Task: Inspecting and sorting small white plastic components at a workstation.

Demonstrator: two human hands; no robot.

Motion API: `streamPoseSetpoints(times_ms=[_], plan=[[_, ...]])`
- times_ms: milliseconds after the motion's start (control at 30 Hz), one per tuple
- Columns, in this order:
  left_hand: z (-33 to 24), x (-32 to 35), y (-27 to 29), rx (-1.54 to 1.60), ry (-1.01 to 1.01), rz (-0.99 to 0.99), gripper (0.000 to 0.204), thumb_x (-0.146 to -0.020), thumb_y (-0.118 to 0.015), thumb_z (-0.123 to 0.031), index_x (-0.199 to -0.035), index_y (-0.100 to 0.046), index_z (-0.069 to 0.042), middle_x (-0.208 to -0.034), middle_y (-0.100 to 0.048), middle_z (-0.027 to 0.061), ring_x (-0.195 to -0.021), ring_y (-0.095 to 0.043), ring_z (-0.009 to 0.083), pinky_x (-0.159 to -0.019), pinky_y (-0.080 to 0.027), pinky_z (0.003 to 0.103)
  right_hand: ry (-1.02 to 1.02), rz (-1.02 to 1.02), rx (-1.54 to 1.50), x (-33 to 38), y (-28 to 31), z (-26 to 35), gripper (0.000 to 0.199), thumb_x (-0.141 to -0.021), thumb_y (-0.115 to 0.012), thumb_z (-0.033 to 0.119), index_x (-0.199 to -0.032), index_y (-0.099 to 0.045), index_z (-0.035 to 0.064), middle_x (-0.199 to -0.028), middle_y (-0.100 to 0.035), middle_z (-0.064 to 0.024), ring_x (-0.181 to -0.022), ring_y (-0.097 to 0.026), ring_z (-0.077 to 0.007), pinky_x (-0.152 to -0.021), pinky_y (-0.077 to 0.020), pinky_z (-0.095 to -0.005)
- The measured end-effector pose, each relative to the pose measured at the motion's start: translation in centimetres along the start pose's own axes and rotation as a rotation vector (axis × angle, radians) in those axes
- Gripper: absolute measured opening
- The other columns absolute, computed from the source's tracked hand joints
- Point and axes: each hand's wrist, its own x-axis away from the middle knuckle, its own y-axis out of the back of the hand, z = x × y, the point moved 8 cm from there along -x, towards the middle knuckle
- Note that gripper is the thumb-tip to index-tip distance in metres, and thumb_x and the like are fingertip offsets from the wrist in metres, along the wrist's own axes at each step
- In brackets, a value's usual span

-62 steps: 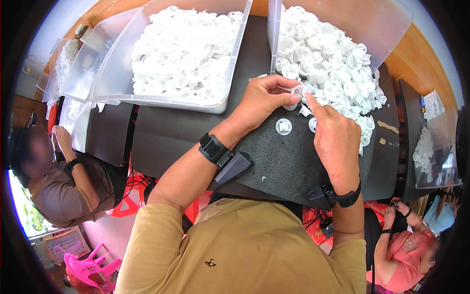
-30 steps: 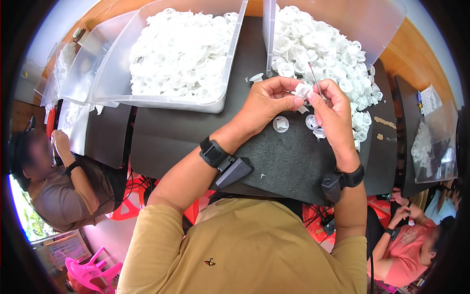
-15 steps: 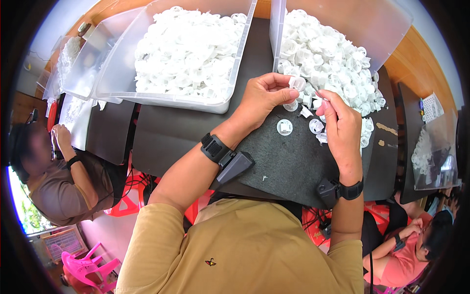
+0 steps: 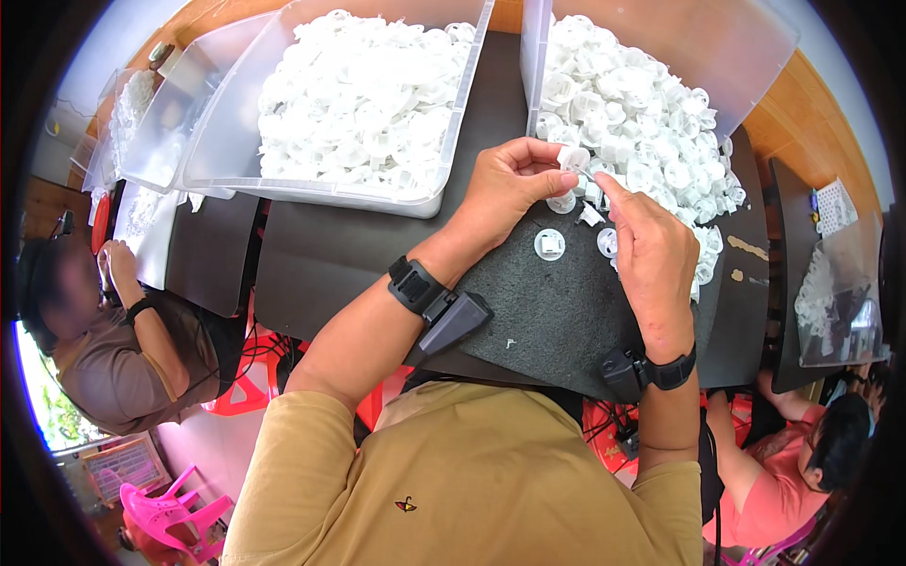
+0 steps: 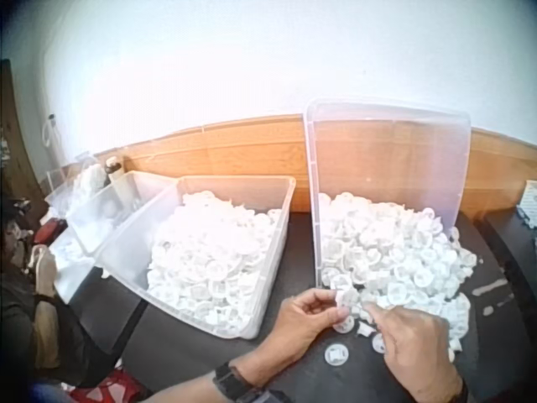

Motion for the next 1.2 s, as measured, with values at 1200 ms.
streamPoseSetpoints(times_ms=[1200], plan=[[-0.5,0.5,-0.7,-0.177,-0.014,0.016,0.025,-0.08,-0.071,0.0,-0.104,-0.064,0.003,-0.097,-0.068,0.0093,-0.086,-0.065,0.012,-0.077,-0.055,0.025,0.042,0.082,0.2,0.1,-0.5,1.3,0.034,-0.078,-0.059,0.004,-0.11,-0.067,0.015,-0.071,-0.059,-0.0043,-0.06,-0.061,-0.023,-0.052,-0.0478,-0.0343]])
